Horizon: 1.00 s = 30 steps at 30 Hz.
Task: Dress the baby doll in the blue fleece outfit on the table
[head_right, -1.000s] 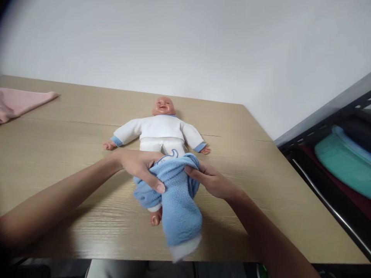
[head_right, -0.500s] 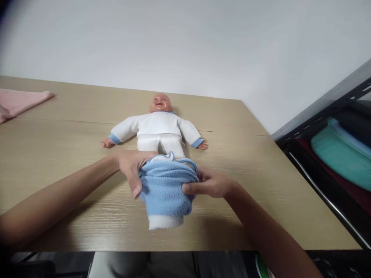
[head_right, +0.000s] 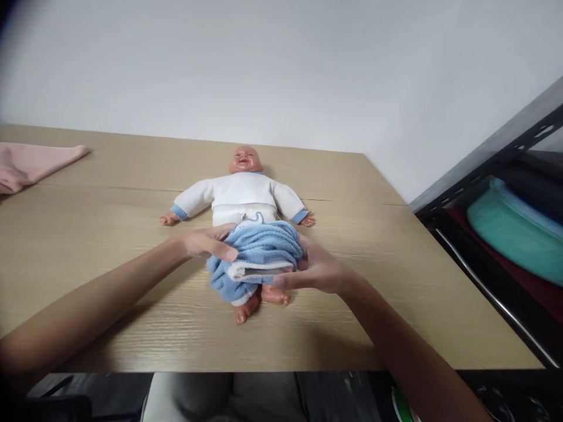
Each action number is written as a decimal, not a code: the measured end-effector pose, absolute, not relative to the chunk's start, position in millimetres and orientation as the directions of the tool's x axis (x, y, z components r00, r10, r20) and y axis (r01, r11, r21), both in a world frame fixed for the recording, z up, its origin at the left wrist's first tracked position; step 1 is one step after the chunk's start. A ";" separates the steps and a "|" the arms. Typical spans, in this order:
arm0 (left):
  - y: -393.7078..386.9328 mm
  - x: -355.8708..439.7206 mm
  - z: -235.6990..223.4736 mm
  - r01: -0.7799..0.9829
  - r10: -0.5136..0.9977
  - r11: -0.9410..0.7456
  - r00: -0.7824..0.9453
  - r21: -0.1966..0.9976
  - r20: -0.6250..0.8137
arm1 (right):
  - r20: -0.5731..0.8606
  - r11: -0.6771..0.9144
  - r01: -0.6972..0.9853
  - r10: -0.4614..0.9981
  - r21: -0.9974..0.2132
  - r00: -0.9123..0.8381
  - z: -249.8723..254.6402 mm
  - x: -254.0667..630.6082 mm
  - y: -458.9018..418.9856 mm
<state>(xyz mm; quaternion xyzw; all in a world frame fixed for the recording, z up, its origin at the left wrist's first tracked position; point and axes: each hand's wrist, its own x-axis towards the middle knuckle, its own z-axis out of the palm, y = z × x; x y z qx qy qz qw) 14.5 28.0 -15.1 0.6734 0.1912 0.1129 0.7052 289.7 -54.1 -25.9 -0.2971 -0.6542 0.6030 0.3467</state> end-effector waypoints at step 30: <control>-21.6 43.4 -3.4 0.608 0.585 -0.546 0.769 0.576 -0.257 | 0.090 -0.117 0.572 0.943 -0.812 0.321 -90.0 248.1 -172.2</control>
